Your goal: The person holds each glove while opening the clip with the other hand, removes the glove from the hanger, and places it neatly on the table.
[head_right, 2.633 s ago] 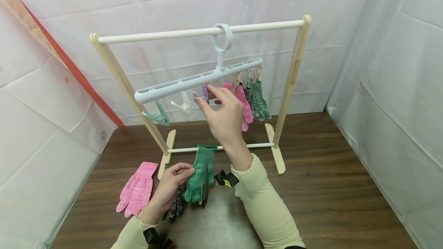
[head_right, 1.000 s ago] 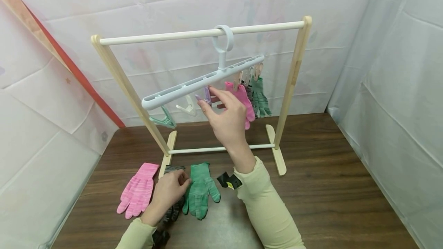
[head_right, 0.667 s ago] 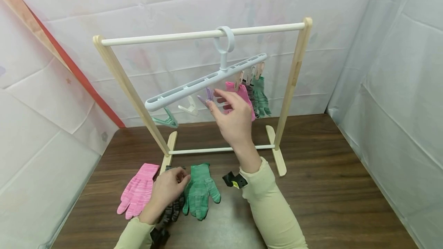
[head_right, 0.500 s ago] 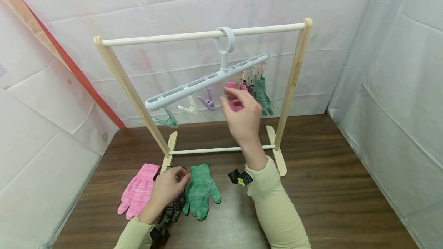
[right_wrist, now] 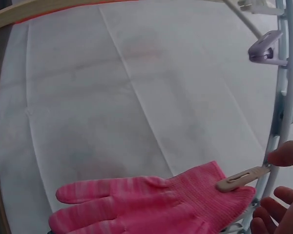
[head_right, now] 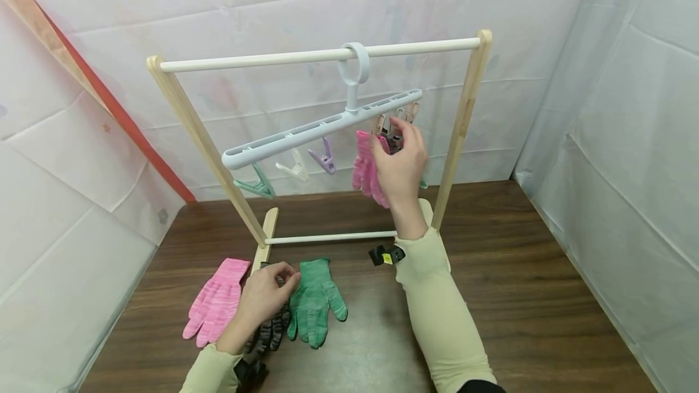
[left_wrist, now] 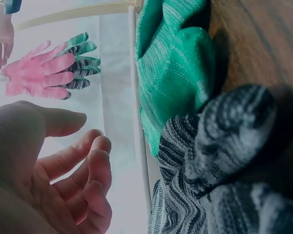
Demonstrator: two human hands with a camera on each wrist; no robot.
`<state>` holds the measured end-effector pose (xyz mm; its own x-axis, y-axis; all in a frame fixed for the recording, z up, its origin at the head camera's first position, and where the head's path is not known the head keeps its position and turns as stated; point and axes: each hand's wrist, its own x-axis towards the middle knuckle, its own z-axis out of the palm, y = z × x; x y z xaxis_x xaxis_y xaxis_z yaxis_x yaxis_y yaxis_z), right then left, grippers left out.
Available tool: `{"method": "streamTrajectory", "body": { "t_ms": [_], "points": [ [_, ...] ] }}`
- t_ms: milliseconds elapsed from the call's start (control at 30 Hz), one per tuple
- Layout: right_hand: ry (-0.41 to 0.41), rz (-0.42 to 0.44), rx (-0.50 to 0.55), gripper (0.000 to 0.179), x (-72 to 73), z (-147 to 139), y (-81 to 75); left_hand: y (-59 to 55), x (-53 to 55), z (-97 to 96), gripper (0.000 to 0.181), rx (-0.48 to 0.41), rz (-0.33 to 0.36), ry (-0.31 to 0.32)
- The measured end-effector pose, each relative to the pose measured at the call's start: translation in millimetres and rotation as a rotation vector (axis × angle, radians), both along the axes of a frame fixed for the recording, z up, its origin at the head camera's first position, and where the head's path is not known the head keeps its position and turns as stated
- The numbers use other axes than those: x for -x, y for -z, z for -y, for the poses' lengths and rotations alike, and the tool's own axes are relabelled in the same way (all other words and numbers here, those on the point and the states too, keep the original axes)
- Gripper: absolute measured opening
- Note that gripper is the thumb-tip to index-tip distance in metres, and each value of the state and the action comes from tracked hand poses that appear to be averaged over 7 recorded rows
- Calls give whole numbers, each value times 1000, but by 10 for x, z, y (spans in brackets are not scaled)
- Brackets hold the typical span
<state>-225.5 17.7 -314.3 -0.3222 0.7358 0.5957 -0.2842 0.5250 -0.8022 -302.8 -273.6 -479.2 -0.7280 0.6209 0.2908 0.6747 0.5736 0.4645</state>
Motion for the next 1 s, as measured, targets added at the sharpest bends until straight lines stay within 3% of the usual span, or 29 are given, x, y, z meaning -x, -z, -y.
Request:
{"method": "streamTrajectory", "body": {
  "t_ms": [267,500,633,867,1000],
  "points": [
    [-11,101,82,51,170,-100,-4,-19,-21,-37,11,-10,2,42],
    [-24,141,127,43,206,-154,10,-26,-6,-89,10,-27,31,71],
    [-43,123,134,39,202,-155,12,-67,57,-148,5,-101,65,131],
    [-96,110,147,45,180,-122,35,-244,220,-413,8,-255,140,229],
    [-111,114,154,48,148,-113,54,-373,277,-588,11,-341,125,286]
  ]
}}
